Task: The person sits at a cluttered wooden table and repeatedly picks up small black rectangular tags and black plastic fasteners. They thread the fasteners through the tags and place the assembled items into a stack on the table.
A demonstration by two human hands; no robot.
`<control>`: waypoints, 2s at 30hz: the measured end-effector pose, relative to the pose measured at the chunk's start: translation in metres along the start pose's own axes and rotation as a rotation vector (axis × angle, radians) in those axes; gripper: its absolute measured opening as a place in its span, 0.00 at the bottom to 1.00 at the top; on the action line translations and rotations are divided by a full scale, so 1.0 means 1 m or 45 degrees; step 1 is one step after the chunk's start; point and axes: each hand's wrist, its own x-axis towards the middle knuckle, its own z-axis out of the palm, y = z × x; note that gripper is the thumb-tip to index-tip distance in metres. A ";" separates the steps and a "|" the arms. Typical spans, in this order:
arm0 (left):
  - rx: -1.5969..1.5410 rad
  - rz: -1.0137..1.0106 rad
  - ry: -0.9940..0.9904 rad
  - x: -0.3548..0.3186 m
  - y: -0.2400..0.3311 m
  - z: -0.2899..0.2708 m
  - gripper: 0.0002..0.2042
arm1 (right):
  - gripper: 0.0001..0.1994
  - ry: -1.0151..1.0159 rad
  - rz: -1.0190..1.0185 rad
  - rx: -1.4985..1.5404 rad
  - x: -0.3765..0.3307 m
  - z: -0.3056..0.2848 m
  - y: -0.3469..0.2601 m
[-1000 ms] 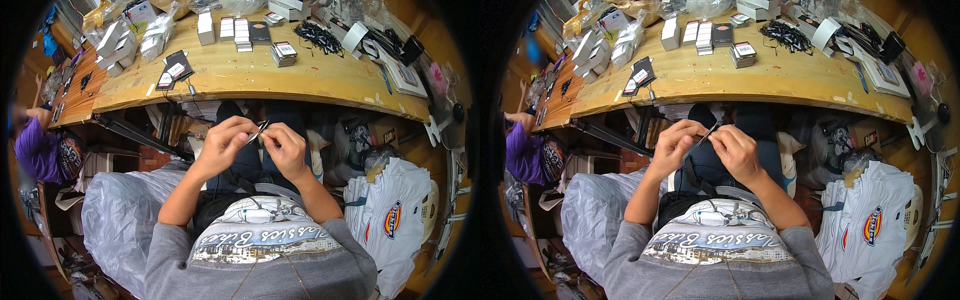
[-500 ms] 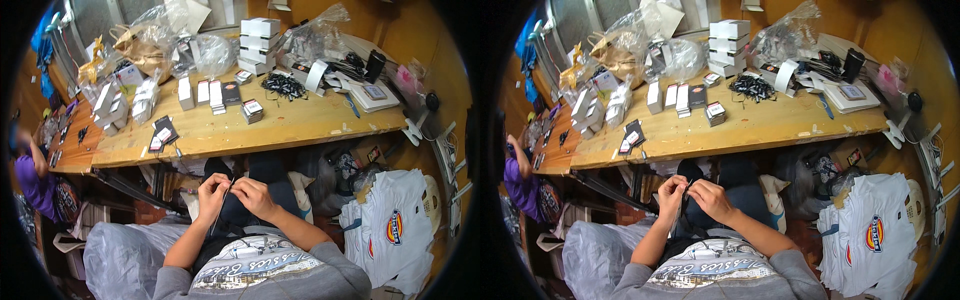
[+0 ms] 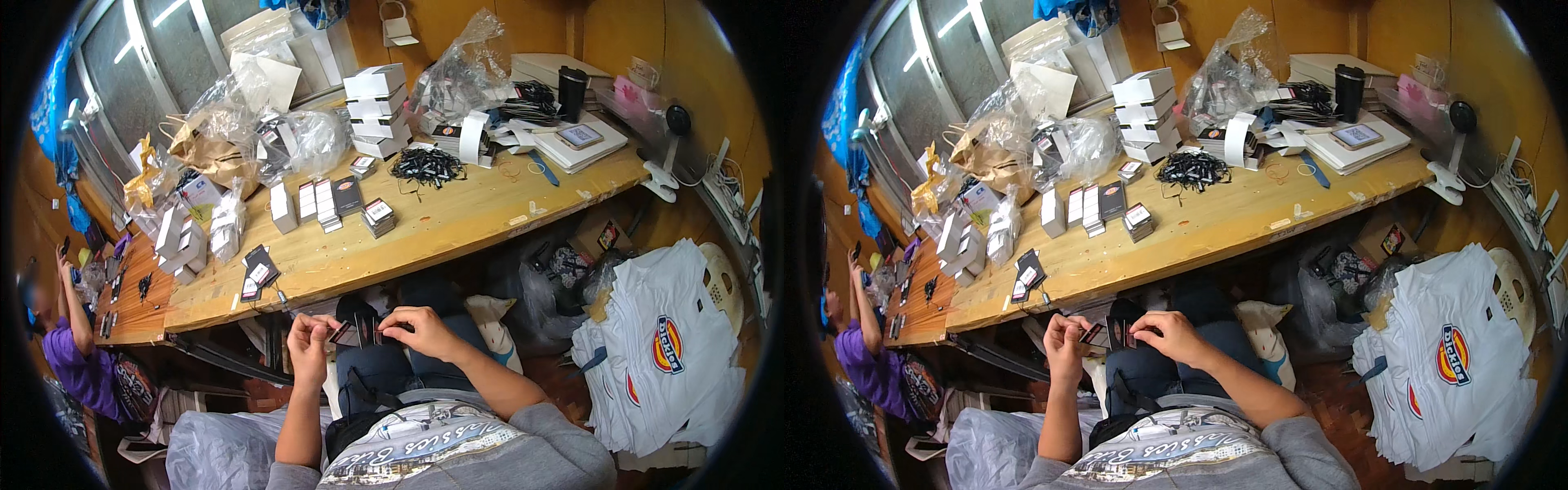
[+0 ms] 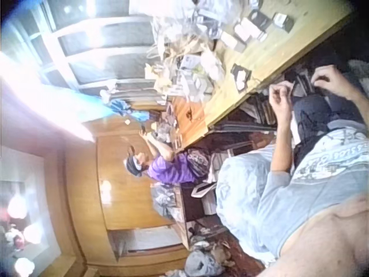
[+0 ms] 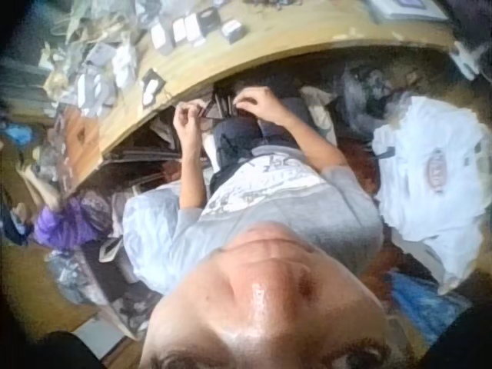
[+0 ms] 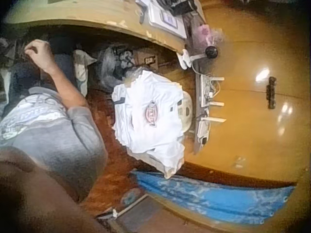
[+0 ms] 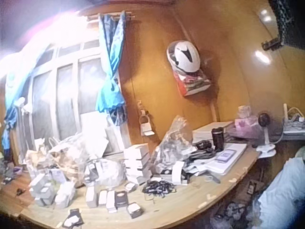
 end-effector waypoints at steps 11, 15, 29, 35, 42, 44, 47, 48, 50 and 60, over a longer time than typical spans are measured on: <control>0.004 0.009 -0.036 0.008 0.005 0.005 0.09 | 0.08 0.196 0.317 0.689 -0.002 -0.012 -0.001; 0.176 -0.194 0.065 0.006 0.011 0.018 0.04 | 0.07 0.128 0.358 0.551 -0.002 -0.015 -0.005; 0.202 -0.347 -0.120 0.000 0.000 0.041 0.04 | 0.07 0.083 0.243 0.563 -0.006 -0.001 -0.016; 0.146 -0.347 -0.146 0.003 -0.005 0.047 0.03 | 0.07 0.145 0.204 0.487 -0.010 -0.006 -0.015; 0.166 -0.434 -0.230 0.010 -0.004 0.055 0.05 | 0.07 0.170 0.209 0.503 -0.013 -0.015 -0.012; 0.178 -0.392 -0.257 0.013 -0.006 0.057 0.05 | 0.07 0.187 0.193 0.530 -0.013 -0.017 -0.012; 0.200 -0.367 -0.245 0.014 -0.005 0.060 0.05 | 0.08 0.218 0.176 0.545 -0.014 -0.019 -0.010; 0.209 -0.369 -0.225 0.013 -0.003 0.060 0.04 | 0.08 0.232 0.171 0.544 -0.014 -0.019 -0.011; 0.235 -0.358 -0.138 0.011 -0.001 0.059 0.04 | 0.08 0.232 0.197 0.543 -0.015 -0.019 -0.011; 0.098 -0.360 -0.234 0.023 0.014 0.077 0.10 | 0.08 0.228 0.354 1.259 -0.012 -0.044 0.000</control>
